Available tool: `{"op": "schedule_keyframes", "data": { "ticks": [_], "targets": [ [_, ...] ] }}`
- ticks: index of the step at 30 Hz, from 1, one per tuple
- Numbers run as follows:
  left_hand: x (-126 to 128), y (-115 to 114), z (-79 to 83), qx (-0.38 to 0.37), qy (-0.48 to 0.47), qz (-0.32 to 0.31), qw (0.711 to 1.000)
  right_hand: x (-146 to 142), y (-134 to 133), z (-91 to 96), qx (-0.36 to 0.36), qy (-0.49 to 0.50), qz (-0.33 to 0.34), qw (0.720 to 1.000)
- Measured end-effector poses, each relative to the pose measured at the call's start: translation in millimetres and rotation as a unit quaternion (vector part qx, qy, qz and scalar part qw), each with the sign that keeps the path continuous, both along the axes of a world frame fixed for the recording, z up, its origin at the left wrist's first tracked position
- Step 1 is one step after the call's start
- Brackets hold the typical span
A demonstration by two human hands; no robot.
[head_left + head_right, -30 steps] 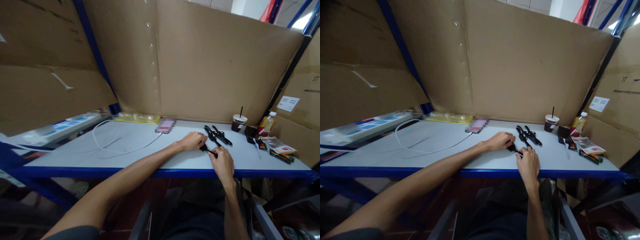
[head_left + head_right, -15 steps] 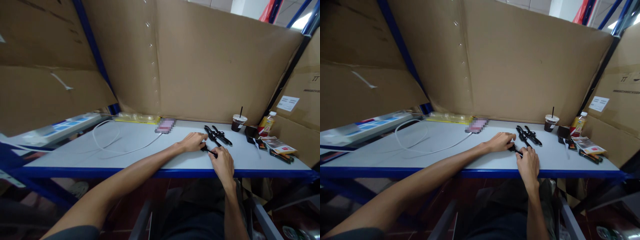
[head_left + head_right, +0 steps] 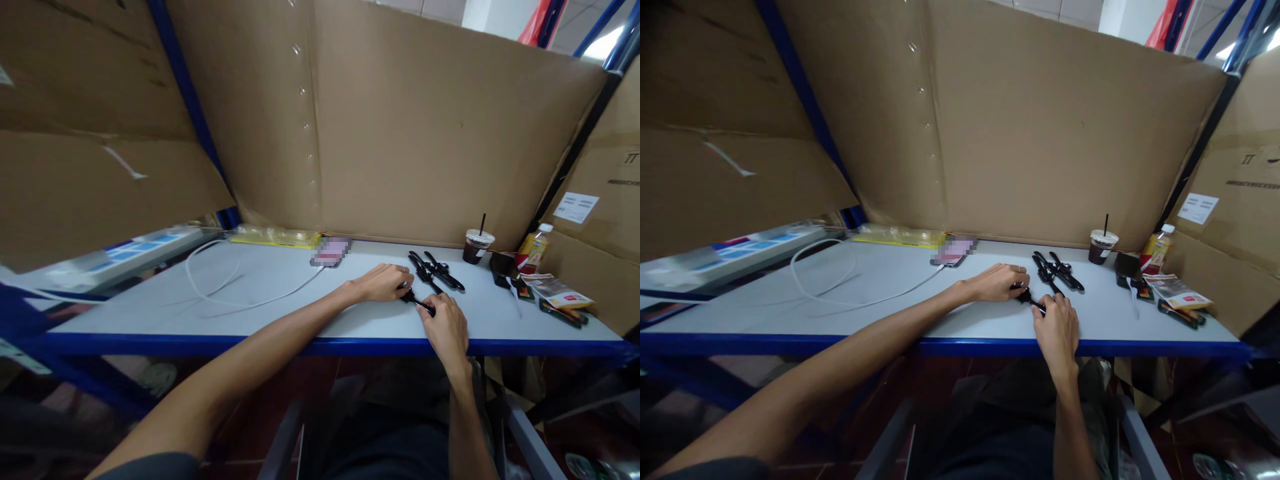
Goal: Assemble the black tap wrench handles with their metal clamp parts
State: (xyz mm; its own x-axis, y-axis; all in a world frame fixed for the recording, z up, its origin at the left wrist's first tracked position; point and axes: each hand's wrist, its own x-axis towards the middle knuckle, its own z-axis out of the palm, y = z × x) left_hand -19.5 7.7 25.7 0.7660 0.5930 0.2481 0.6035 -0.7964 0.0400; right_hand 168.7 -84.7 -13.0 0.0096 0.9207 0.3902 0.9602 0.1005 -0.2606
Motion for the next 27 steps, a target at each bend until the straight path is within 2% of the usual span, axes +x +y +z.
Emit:
{"op": "schedule_keyframes", "data": {
  "ticks": [8,16,27],
  "targets": [
    [6.8,-0.1,-5.2,0.014,0.012,0.037,0.999,-1.0,-1.1,1.6,0.000,-0.007,0.001,1.000],
    [2.7,2.8,-5.0,-0.006,0.005,0.022,1.000,0.5,1.8,-2.5,0.003,-0.001,0.003,1.000],
    [7.5,1.5,-10.4,0.021,0.024,0.037,0.999,0.9,1.4,-1.2,0.007,-0.008,0.002,1.000]
  ]
}}
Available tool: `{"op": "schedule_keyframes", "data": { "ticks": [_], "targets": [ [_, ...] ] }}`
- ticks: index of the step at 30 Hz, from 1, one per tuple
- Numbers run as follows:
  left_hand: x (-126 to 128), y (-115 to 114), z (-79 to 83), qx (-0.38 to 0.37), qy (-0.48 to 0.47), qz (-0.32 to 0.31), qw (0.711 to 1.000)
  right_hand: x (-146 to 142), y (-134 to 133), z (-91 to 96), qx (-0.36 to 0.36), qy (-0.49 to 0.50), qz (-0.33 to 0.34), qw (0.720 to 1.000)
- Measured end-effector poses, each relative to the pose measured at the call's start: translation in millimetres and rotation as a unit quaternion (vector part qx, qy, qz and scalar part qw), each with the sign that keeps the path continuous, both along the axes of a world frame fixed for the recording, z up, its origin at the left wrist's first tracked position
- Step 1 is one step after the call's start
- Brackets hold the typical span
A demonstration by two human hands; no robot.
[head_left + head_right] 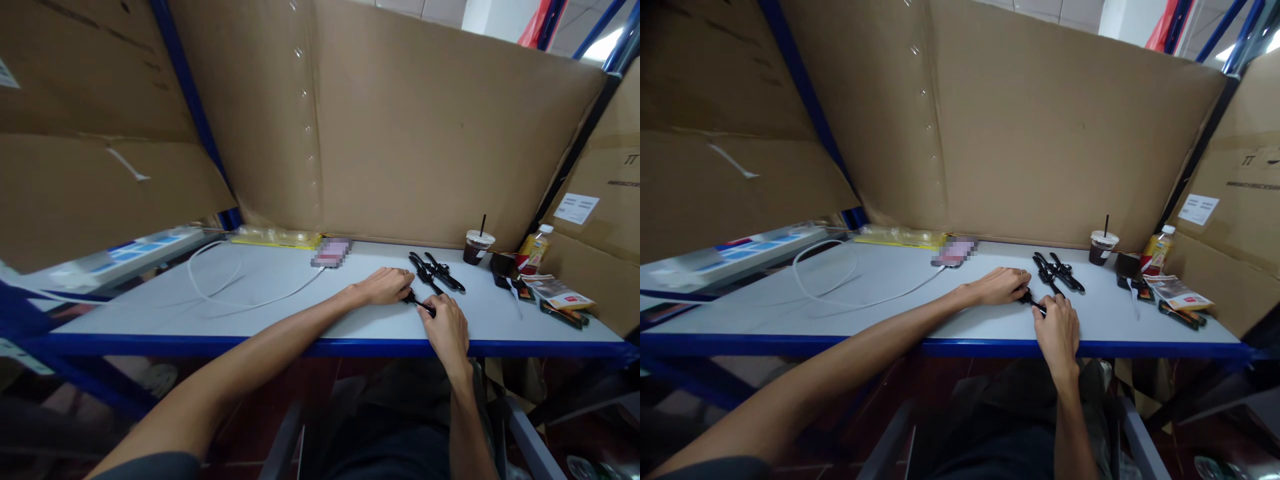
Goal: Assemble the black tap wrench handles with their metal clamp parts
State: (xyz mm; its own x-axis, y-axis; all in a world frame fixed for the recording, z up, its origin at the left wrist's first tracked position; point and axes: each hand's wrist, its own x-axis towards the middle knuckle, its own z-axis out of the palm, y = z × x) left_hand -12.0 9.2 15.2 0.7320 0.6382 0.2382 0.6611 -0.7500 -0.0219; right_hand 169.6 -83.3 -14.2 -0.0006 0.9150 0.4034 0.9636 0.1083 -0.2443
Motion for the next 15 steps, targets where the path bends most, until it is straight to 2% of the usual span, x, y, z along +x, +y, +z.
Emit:
{"op": "schedule_keyframes", "data": {
  "ticks": [6,15],
  "targets": [
    [1.6,-2.5,0.6,-0.005,-0.018,-0.001,1.000,-0.7,-0.1,-0.1,-0.001,0.003,0.000,1.000],
    [-0.6,-0.9,2.9,-0.022,-0.043,-0.053,0.997,0.1,1.2,-2.8,0.006,0.004,-0.002,1.000]
  ]
}}
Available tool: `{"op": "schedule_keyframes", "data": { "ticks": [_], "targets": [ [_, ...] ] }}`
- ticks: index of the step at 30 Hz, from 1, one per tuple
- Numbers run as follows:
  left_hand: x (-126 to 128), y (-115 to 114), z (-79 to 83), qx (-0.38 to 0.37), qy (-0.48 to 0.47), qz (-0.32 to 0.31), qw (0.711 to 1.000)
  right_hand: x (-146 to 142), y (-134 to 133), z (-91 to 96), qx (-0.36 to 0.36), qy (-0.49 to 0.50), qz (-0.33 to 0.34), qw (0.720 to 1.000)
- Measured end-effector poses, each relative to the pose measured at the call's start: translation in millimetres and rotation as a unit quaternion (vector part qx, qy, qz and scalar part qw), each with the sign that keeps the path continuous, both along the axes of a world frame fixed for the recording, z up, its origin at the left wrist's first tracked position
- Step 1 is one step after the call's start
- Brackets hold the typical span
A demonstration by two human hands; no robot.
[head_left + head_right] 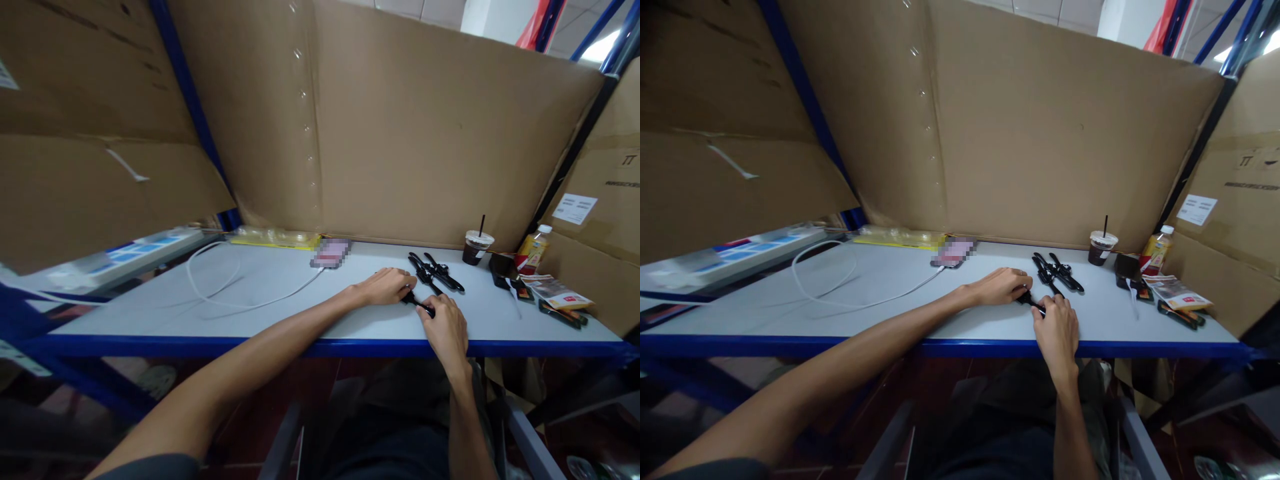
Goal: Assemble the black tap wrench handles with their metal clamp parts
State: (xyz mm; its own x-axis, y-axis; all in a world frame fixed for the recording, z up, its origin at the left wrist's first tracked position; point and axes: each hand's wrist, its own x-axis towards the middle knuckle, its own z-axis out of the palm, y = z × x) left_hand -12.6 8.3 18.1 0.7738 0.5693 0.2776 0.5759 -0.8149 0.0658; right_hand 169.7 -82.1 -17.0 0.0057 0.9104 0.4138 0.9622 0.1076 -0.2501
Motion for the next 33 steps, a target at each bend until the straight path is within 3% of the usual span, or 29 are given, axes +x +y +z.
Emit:
{"op": "schedule_keyframes", "data": {
  "ticks": [14,26,33],
  "targets": [
    [-9.7,-0.9,9.9,-0.001,0.034,0.011,0.999,-1.6,-2.4,4.0,-0.016,0.007,0.000,1.000],
    [2.8,-1.2,-1.5,0.028,0.015,0.070,0.997,-0.9,-1.2,3.0,-0.017,0.002,0.001,1.000],
    [2.8,2.0,-4.9,0.004,-0.010,0.033,0.999,-0.1,-0.1,-0.3,-0.002,0.001,0.002,1.000]
  ]
}}
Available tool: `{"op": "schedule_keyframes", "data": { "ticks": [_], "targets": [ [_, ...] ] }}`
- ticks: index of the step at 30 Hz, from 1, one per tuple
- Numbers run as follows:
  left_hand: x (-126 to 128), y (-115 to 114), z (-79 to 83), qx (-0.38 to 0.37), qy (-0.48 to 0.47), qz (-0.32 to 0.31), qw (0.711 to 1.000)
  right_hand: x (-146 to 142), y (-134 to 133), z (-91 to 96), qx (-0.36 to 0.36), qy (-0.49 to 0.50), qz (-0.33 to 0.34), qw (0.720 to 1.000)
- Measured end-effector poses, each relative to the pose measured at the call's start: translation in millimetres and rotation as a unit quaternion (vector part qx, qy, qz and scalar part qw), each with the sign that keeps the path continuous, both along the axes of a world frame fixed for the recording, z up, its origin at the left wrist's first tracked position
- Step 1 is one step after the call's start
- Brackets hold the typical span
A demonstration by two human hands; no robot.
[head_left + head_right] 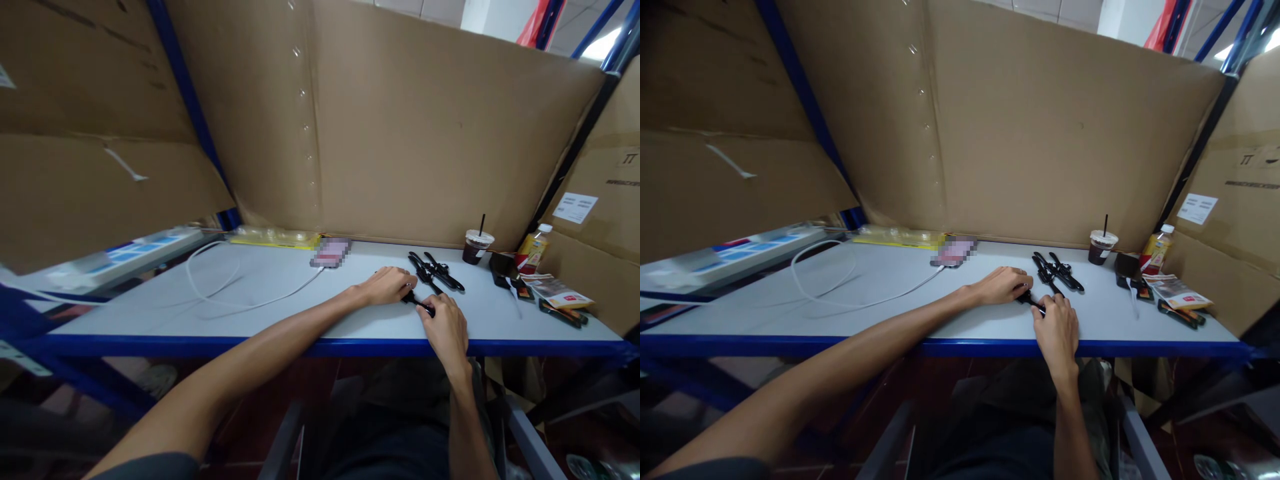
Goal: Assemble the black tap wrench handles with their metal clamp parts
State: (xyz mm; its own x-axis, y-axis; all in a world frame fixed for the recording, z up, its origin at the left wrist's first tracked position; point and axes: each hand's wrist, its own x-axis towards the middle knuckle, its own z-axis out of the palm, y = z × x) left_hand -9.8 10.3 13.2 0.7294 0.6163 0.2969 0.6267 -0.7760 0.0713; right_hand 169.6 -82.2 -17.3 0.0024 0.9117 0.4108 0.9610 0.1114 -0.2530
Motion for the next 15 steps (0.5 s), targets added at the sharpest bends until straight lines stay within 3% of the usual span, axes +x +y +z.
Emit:
{"op": "schedule_keyframes", "data": {
  "ticks": [5,15],
  "targets": [
    [-4.5,2.7,3.4,-0.020,-0.014,-0.031,0.999,0.4,0.7,-0.9,0.000,-0.001,-0.002,1.000],
    [-8.0,1.6,7.0,-0.023,-0.002,-0.021,1.000,-1.4,-2.7,5.0,-0.011,-0.002,-0.003,1.000]
  ]
}}
